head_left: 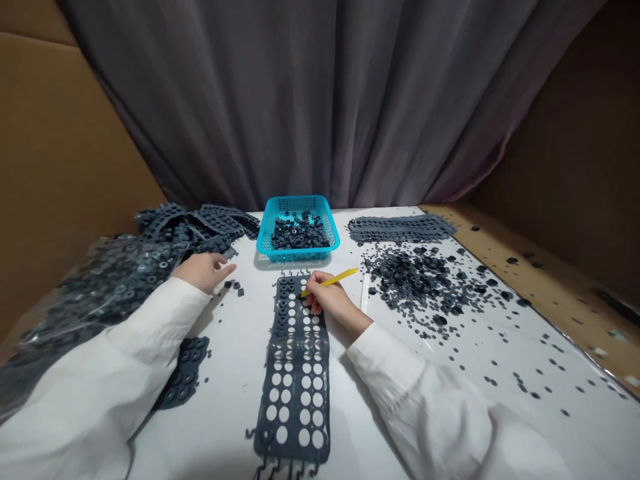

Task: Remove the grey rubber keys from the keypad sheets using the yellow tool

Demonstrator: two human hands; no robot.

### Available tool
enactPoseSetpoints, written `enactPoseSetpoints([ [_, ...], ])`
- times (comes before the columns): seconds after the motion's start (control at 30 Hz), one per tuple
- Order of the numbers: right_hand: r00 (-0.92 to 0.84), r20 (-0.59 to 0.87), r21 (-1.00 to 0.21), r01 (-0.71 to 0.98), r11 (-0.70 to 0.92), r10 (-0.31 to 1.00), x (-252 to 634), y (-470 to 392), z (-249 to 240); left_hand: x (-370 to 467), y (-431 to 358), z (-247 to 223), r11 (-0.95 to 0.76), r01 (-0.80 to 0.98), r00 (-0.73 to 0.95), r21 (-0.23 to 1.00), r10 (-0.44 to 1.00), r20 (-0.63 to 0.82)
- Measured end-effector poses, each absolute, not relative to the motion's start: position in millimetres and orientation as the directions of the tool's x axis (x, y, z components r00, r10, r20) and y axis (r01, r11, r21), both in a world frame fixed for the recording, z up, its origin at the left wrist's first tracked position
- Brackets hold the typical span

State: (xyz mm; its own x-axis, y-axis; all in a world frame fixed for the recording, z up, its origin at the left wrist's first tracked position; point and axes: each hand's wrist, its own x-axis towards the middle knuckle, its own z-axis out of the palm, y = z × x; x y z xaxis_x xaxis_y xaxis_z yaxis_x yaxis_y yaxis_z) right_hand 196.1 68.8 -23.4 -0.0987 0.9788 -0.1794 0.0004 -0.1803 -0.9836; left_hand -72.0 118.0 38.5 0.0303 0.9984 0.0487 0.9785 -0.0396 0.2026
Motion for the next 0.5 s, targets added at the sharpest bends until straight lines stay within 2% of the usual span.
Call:
enactPoseSetpoints([
  [0.07, -0.062, -0.123, -0.992, -0.033, -0.125, 0.990, 196.3, 68.4, -21.0, -58.9, 115.9, 43.2, -0.136, 0.965, 0.097, 0.225, 0.979, 0.177],
  [0.13, -0.019, -0.053, -0.997, -0.048, -0.053, 0.998, 196.3, 68.2, -18.8, -36.8, 112.7, 42.2, -0.321, 0.906, 0.258, 0.276, 0.935, 0.242],
  [0.2, 0.008, -0.002, -1.000, -0.014, -0.002, 1.000, 195.7, 68.2, -17.8, -10.0, 110.7, 35.6, -0.479, 0.811, 0.448, 0.337, 0.878, 0.169],
  [0.27, 0.012, 0.035, -0.998, 0.055, 0.034, 0.999, 194.6, 68.3, -18.4, 13.8, 111.5, 26.2, -0.547, 0.745, 0.571, 0.383, 0.819, 0.061],
  [0.4, -0.004, 0.079, -0.983, 0.167, 0.078, 0.997, 191.9, 69.3, -21.8, 33.0, 119.0, 11.1, -0.565, 0.678, 0.645, 0.471, 0.764, -0.012],
  [0.5, -0.002, 0.057, -0.983, 0.173, 0.057, 0.998, 190.2, 70.9, -23.7, 29.9, 121.9, 7.9, -0.550, 0.652, 0.649, 0.521, 0.761, -0.009],
])
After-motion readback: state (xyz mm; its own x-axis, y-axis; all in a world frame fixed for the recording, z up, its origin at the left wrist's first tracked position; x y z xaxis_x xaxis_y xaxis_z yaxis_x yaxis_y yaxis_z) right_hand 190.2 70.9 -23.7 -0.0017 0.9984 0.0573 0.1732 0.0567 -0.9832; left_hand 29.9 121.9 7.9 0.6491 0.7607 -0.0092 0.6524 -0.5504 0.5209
